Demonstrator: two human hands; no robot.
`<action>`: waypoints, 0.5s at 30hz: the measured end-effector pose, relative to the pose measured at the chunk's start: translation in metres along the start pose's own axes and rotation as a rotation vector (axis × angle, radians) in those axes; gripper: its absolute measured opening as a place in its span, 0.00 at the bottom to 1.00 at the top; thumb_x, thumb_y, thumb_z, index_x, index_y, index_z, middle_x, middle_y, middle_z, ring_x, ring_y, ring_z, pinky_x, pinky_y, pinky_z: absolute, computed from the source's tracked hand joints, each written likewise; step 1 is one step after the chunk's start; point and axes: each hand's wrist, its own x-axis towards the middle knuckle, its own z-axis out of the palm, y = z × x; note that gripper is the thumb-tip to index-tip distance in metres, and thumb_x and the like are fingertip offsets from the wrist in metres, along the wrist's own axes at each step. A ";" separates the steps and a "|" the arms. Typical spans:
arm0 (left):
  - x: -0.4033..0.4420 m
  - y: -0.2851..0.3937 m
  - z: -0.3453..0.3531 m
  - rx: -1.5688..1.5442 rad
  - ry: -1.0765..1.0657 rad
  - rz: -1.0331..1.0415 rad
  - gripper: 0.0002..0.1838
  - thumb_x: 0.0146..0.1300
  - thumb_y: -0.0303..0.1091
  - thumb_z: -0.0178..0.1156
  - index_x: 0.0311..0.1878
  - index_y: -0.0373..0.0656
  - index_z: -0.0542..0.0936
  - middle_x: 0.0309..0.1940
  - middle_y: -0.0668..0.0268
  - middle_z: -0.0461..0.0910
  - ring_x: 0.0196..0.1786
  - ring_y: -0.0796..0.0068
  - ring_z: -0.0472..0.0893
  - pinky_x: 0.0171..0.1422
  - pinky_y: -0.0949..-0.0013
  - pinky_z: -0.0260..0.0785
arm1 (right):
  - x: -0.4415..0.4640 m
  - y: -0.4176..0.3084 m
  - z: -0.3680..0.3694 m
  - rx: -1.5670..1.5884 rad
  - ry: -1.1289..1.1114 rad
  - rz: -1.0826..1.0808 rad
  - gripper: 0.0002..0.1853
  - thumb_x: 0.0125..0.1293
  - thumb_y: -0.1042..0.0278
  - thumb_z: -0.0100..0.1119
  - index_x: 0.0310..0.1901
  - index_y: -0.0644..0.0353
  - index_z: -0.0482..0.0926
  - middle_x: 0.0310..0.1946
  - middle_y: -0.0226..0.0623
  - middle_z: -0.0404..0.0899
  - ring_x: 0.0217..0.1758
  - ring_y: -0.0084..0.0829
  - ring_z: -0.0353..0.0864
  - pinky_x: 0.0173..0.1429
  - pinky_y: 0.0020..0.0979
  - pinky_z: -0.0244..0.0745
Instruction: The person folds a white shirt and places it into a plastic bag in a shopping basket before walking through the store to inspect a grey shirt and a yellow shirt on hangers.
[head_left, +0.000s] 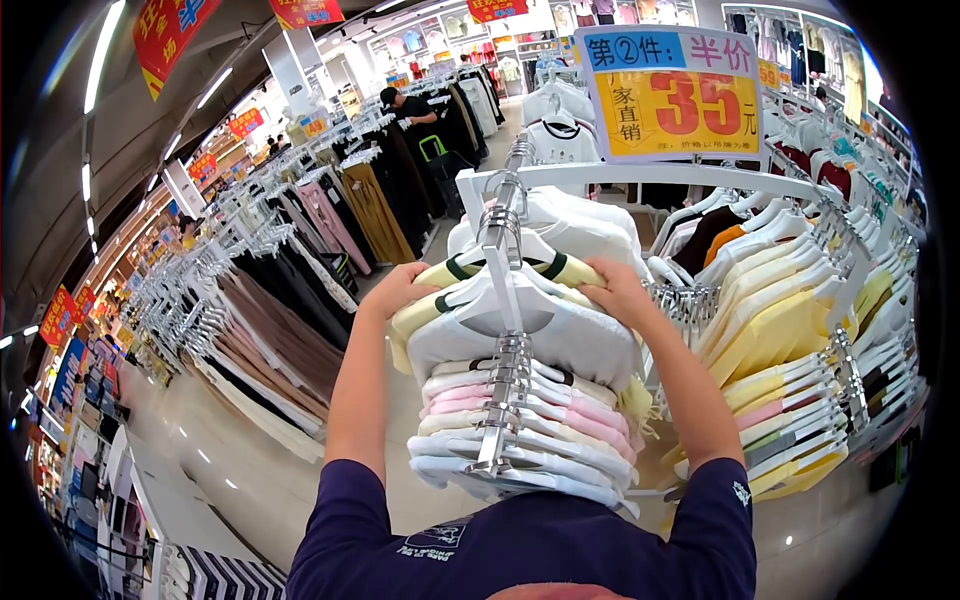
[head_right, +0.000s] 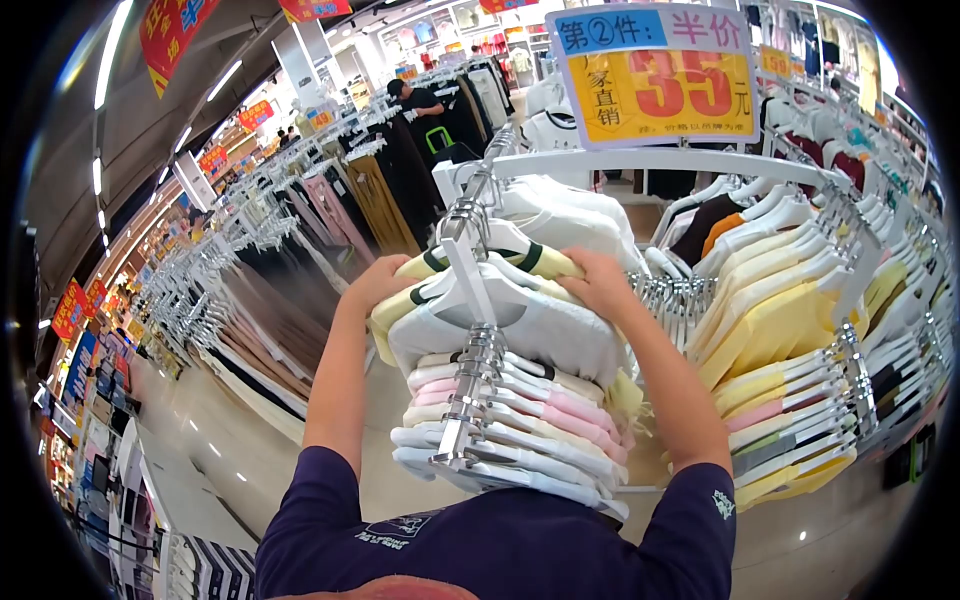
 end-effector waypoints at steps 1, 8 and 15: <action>0.001 -0.008 -0.001 -0.038 0.001 -0.012 0.20 0.61 0.34 0.73 0.54 0.38 0.83 0.45 0.70 0.85 0.46 0.79 0.81 0.55 0.71 0.74 | 0.001 -0.002 0.003 0.016 -0.006 0.004 0.21 0.64 0.67 0.69 0.58 0.60 0.82 0.44 0.46 0.86 0.46 0.42 0.85 0.55 0.37 0.77; -0.016 -0.027 0.031 -0.572 -0.023 -0.201 0.18 0.69 0.27 0.61 0.61 0.41 0.83 0.50 0.67 0.87 0.49 0.77 0.85 0.55 0.68 0.79 | -0.001 0.023 0.007 0.148 -0.073 0.101 0.21 0.68 0.61 0.68 0.57 0.64 0.83 0.43 0.44 0.88 0.45 0.33 0.85 0.54 0.35 0.78; -0.013 -0.045 0.077 -0.839 -0.103 -0.202 0.17 0.70 0.27 0.60 0.61 0.41 0.83 0.49 0.66 0.87 0.49 0.77 0.85 0.55 0.68 0.79 | -0.052 0.048 0.024 0.841 -0.081 0.504 0.30 0.75 0.43 0.60 0.67 0.59 0.78 0.57 0.36 0.85 0.54 0.31 0.84 0.60 0.34 0.78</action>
